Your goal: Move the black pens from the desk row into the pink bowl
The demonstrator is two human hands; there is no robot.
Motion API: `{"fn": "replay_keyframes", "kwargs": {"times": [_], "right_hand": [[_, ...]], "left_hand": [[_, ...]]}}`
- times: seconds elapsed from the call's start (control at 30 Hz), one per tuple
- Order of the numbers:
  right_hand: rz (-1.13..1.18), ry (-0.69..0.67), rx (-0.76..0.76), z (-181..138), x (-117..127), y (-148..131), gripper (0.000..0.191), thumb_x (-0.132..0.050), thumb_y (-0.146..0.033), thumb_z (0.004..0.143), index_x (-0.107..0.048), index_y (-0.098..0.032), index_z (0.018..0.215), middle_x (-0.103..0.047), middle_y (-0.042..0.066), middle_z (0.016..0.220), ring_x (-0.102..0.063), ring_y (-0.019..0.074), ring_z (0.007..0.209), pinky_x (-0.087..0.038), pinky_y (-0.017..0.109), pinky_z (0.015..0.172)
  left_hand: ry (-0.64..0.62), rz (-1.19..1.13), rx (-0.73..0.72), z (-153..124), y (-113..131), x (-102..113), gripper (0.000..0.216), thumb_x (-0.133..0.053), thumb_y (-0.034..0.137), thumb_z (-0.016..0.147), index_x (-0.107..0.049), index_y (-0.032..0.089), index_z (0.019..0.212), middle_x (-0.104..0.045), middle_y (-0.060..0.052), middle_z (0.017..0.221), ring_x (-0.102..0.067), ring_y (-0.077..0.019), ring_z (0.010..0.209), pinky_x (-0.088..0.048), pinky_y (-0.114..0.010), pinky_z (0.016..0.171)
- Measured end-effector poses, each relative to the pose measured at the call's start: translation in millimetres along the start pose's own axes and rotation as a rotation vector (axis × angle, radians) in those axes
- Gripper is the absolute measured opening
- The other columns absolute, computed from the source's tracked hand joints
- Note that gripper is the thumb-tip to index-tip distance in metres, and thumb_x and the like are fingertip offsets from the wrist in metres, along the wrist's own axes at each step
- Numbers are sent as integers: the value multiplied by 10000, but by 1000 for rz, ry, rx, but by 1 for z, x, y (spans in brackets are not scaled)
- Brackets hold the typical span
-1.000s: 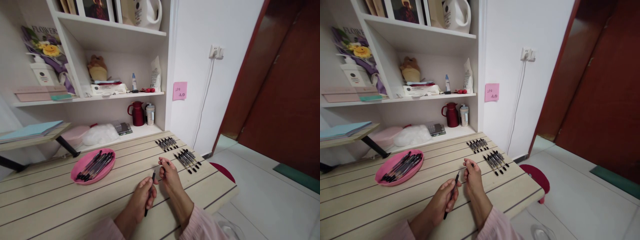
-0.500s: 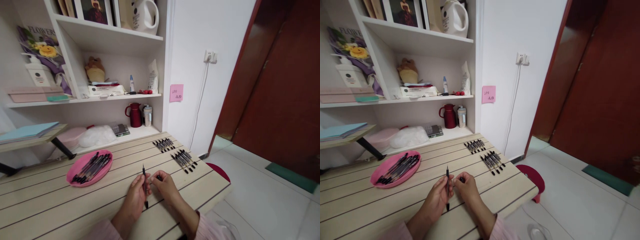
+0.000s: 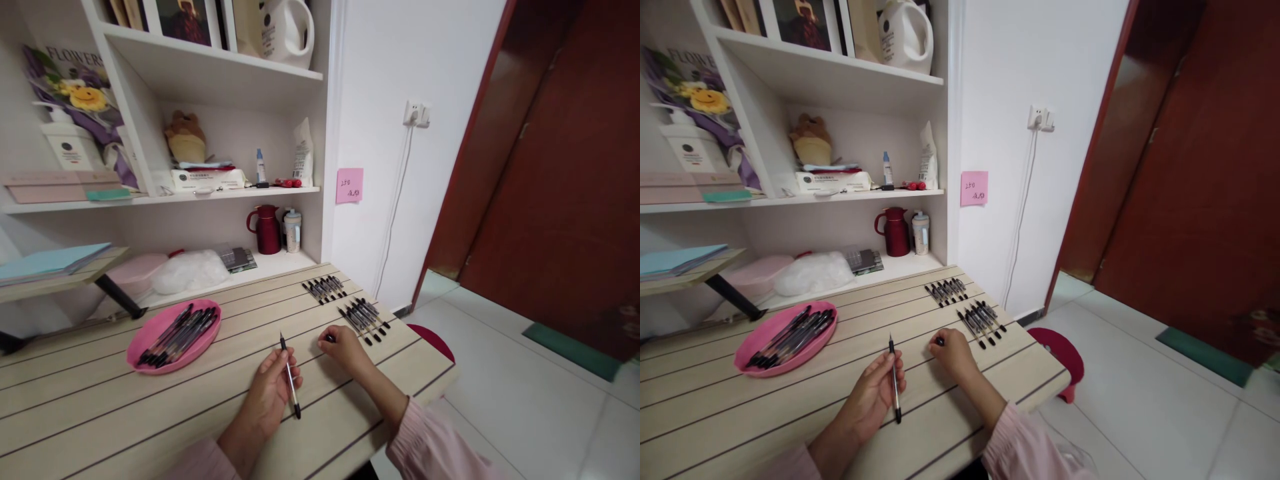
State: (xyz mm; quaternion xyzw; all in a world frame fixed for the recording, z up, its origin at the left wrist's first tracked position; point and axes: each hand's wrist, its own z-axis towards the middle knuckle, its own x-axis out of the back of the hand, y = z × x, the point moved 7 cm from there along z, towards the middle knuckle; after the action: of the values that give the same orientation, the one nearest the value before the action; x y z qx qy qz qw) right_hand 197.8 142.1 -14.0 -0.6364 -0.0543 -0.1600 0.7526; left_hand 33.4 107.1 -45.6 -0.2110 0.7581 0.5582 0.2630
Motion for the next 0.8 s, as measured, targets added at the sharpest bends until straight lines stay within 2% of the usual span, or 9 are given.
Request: {"fn": "replay_keyframes", "kwargs": {"times": [0.1, 0.2, 0.27, 0.33, 0.5, 0.57, 0.67, 0.73, 0.8], "right_hand": [[112, -142, -19, -7, -18, -2, 32, -638, -192, 574, -613, -178, 589, -561, -29, 514, -445, 100, 490, -310, 229, 501], [228, -203, -4, -19, -40, -6, 157, -677, -205, 567, -606, -181, 705, -579, -34, 565, -447, 93, 508, -320, 218, 500], [243, -166, -6, -23, -46, -6, 248, -700, -209, 556, -595, -182, 780, -570, -42, 564, -448, 88, 509, -316, 210, 493], [291, -159, -73, -24, -49, -3, 324, -711, -253, 563, -573, -179, 846, -541, -57, 525, -428, 77, 467, -290, 200, 457], [396, -284, -217, -28, -55, -5, 429, -699, -399, 579, -510, -168, 888, -520, -77, 490, -340, 41, 363, -202, 179, 379], [357, -295, -227, -28, -53, -6, 409, -678, -406, 603, -508, -165, 885, -520, -74, 492, -324, 40, 356, -201, 181, 374], [205, -272, -196, -19, -43, -2, 268, -597, -370, 693, -535, -157, 844, -568, -34, 563, -398, 62, 409, -275, 194, 411], [-30, -212, -136, -7, -26, 1, 150, -540, -274, 736, -571, -151, 816, -614, 6, 656, -503, 100, 528, -350, 210, 492], [-352, -135, -56, 7, -7, 3, 141, -494, -150, 736, -607, -144, 822, -647, 55, 783, -573, 145, 717, -391, 225, 613]], "left_hand": [[-4, 56, 23, 0, -1, 0, 156, -664, 217, 692, -569, 142, 792, -558, 23, 628, -394, -1, 380, -264, -119, 340], [-41, 97, 64, 0, -3, -3, 189, -656, 245, 695, -577, 140, 830, -532, 35, 616, -273, 23, 335, -134, -123, 308], [-64, 117, 84, -1, -3, -4, 214, -651, 262, 692, -578, 140, 851, -519, 39, 611, -251, 24, 331, -110, -132, 310], [-72, 145, 90, -1, -3, -4, 205, -656, 251, 674, -567, 140, 820, -496, 51, 591, -233, 25, 328, -97, -140, 315], [-96, 236, 72, -3, -4, -6, 254, -693, 248, 624, -517, 164, 788, -464, 74, 567, -213, 22, 334, -86, -146, 332], [-103, 259, 64, -3, -4, -6, 273, -700, 275, 626, -505, 167, 784, -461, 75, 570, -213, 20, 340, -90, -146, 335], [-105, 270, 55, -1, -5, -5, 278, -695, 310, 643, -492, 168, 768, -463, 71, 584, -215, 19, 349, -101, -149, 336], [-102, 266, 56, 0, -5, -4, 273, -687, 316, 655, -490, 167, 772, -461, 70, 595, -217, 21, 355, -106, -147, 337], [-102, 263, 62, 1, -5, -3, 270, -683, 314, 662, -492, 165, 780, -460, 68, 606, -218, 23, 361, -107, -145, 339]]}}
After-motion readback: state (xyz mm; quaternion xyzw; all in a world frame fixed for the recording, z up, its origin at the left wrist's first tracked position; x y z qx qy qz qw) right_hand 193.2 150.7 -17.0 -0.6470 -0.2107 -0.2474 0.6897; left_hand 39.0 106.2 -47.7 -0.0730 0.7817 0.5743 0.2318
